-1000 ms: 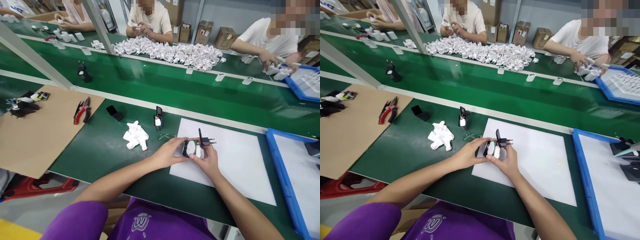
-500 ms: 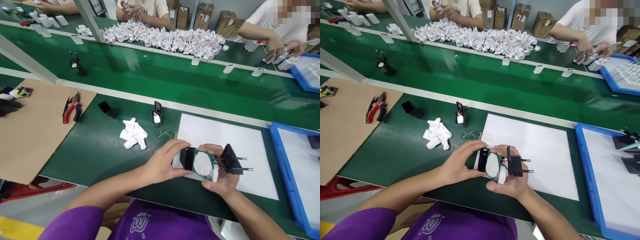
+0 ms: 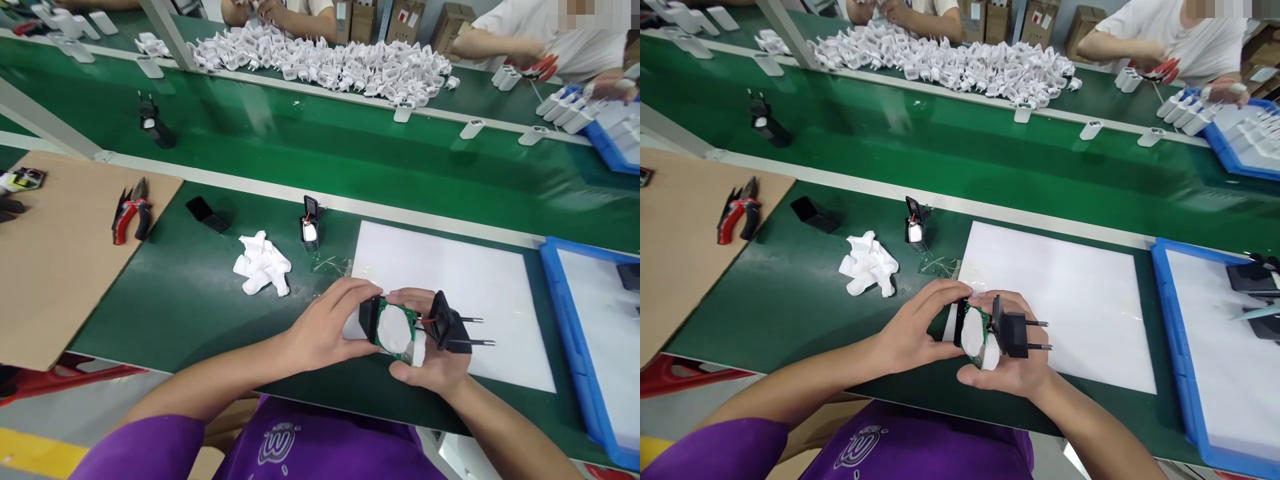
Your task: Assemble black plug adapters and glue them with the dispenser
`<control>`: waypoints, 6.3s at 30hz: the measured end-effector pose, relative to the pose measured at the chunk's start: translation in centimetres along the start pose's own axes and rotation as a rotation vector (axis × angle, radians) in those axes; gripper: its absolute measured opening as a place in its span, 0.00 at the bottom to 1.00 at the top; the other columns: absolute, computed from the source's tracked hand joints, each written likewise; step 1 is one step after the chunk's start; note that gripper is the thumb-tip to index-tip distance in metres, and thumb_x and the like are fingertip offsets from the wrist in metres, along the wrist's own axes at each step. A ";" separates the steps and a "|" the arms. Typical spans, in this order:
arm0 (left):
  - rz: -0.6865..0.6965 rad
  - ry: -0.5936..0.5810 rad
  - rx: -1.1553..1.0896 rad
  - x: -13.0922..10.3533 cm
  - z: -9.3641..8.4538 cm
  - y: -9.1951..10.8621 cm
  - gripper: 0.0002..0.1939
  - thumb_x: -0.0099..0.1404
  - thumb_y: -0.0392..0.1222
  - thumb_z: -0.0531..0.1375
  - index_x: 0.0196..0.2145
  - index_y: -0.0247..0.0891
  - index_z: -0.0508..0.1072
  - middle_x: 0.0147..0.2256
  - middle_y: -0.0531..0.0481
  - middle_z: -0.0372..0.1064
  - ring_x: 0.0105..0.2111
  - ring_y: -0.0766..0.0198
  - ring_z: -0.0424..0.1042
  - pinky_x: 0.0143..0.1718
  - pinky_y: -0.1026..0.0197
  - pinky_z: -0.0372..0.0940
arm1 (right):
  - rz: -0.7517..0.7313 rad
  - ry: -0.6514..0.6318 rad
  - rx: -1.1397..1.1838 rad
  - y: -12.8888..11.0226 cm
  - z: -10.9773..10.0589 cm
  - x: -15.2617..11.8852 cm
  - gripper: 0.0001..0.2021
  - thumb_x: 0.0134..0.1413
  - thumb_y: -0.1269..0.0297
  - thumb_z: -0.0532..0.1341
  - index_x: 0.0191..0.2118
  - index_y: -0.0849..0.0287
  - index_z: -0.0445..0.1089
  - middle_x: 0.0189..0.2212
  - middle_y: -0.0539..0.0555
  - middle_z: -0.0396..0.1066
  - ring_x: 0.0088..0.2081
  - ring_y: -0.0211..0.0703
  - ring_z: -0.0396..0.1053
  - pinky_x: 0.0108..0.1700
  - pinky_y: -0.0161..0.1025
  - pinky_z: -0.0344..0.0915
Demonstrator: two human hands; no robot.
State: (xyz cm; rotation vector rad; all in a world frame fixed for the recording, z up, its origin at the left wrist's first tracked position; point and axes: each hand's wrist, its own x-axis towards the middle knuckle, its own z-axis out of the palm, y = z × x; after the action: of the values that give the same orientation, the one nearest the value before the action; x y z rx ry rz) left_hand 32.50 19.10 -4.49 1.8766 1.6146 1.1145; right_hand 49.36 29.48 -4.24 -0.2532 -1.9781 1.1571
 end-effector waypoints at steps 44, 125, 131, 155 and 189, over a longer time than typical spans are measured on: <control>0.025 0.041 -0.040 0.5 -0.7 0.3 0.31 0.58 0.51 0.67 0.54 0.37 0.63 0.49 0.40 0.69 0.49 0.54 0.69 0.49 0.51 0.69 | 0.086 -0.097 0.082 0.3 -0.4 0.2 0.26 0.49 0.58 0.71 0.53 0.54 0.64 0.47 0.57 0.67 0.48 0.55 0.66 0.48 0.51 0.66; 0.164 0.038 -0.039 0.8 -1.0 0.3 0.31 0.59 0.48 0.67 0.56 0.38 0.62 0.49 0.39 0.69 0.50 0.51 0.69 0.50 0.46 0.68 | -0.167 -0.110 -0.148 -0.7 -0.9 1.3 0.28 0.49 0.61 0.70 0.54 0.58 0.62 0.40 0.59 0.72 0.43 0.53 0.72 0.40 0.50 0.75; 0.169 0.033 -0.035 0.8 -1.0 0.2 0.32 0.59 0.49 0.67 0.56 0.37 0.62 0.49 0.39 0.69 0.51 0.51 0.68 0.50 0.47 0.68 | -0.155 -0.113 -0.196 -0.7 -0.8 1.2 0.25 0.52 0.59 0.68 0.53 0.60 0.62 0.40 0.59 0.71 0.43 0.51 0.72 0.42 0.49 0.75; -0.007 0.017 0.041 0.5 -0.4 -1.0 0.29 0.60 0.49 0.64 0.55 0.38 0.63 0.50 0.41 0.67 0.50 0.51 0.68 0.51 0.49 0.67 | 0.076 -0.163 -0.139 0.0 -0.2 0.9 0.28 0.55 0.58 0.68 0.58 0.57 0.59 0.51 0.60 0.63 0.53 0.50 0.64 0.54 0.46 0.67; -0.372 0.280 -0.834 1.5 -0.2 -2.7 0.26 0.54 0.54 0.68 0.48 0.39 0.71 0.44 0.42 0.74 0.43 0.53 0.75 0.40 0.57 0.71 | 0.648 -0.110 0.397 4.1 -0.5 1.4 0.28 0.60 0.39 0.55 0.53 0.57 0.63 0.53 0.62 0.63 0.43 0.48 0.72 0.40 0.44 0.74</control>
State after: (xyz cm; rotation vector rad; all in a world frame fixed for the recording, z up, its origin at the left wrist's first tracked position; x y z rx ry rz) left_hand 30.69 21.15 -5.98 0.8822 1.2462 1.5871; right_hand 47.90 32.82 -6.62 -0.6608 -1.7482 1.9780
